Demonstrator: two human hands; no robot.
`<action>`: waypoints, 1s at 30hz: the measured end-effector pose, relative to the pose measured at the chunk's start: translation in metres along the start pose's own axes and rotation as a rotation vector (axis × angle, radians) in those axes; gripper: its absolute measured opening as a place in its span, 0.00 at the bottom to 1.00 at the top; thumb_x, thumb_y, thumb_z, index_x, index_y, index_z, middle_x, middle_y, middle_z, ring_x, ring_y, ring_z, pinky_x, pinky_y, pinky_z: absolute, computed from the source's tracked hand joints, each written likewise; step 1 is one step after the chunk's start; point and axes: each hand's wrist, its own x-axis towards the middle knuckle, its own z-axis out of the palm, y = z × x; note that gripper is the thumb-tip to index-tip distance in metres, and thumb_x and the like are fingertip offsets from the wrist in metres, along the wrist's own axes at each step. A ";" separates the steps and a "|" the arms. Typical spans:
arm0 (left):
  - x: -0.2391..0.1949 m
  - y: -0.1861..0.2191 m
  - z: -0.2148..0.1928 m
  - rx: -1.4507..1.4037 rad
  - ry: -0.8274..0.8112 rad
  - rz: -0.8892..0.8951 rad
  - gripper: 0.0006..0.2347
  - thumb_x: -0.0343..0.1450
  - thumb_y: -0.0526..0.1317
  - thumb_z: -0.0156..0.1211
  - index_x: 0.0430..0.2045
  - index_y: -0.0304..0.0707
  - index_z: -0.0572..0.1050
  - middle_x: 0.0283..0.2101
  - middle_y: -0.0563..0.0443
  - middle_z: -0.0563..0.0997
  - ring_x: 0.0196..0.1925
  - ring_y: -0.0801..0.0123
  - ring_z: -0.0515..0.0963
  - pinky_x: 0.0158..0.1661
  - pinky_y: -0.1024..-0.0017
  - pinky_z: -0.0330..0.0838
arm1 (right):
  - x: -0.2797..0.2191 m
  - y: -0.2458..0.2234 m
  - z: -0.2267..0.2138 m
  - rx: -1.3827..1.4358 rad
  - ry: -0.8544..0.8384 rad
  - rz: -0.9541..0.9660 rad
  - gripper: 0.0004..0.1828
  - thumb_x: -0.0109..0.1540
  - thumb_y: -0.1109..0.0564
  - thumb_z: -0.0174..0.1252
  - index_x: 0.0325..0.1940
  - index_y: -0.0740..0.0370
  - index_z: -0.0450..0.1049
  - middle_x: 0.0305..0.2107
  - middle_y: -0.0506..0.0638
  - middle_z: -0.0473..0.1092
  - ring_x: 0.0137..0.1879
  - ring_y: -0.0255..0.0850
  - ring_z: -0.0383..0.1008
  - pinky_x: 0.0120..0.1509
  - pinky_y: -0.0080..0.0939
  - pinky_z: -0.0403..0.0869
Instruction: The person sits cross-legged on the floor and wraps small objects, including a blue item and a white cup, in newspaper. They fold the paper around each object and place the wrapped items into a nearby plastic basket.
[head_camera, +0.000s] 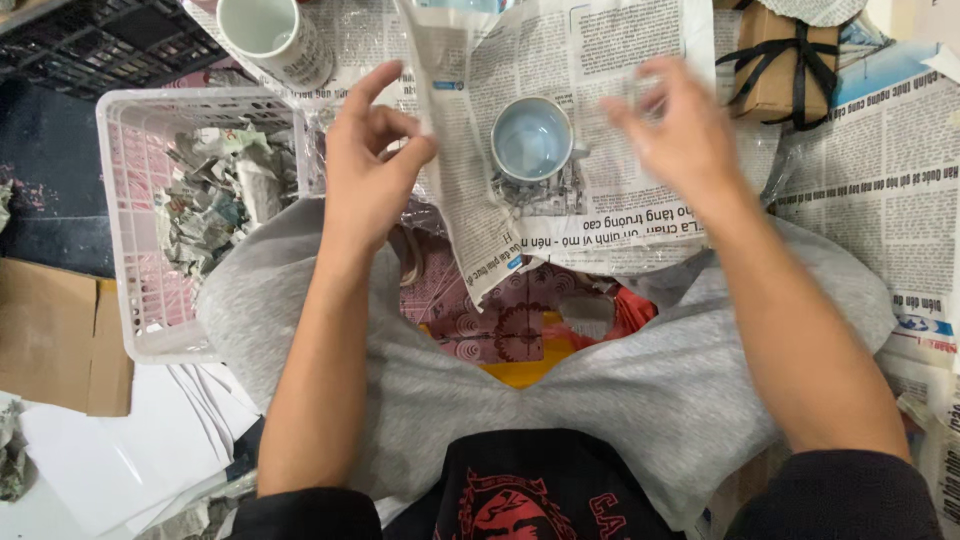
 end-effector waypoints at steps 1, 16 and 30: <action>0.000 0.000 0.003 -0.050 -0.015 -0.002 0.30 0.69 0.28 0.62 0.69 0.28 0.63 0.34 0.54 0.79 0.40 0.71 0.82 0.44 0.72 0.78 | 0.004 0.011 -0.005 -0.060 0.157 -0.142 0.37 0.66 0.38 0.66 0.70 0.60 0.63 0.52 0.61 0.72 0.53 0.51 0.76 0.60 0.58 0.73; -0.006 0.017 0.070 0.342 -0.408 0.375 0.13 0.62 0.31 0.64 0.40 0.27 0.80 0.33 0.42 0.80 0.33 0.58 0.82 0.71 0.50 0.56 | 0.050 0.062 -0.008 0.643 0.244 -0.271 0.20 0.65 0.61 0.67 0.59 0.71 0.74 0.45 0.53 0.80 0.48 0.37 0.81 0.51 0.35 0.78; -0.011 -0.008 0.097 1.016 -0.251 0.562 0.31 0.74 0.62 0.51 0.48 0.23 0.76 0.52 0.35 0.79 0.60 0.49 0.75 0.66 0.43 0.48 | -0.024 -0.030 -0.011 0.328 -0.257 -0.516 0.17 0.65 0.49 0.61 0.54 0.57 0.79 0.62 0.53 0.72 0.64 0.46 0.74 0.70 0.51 0.71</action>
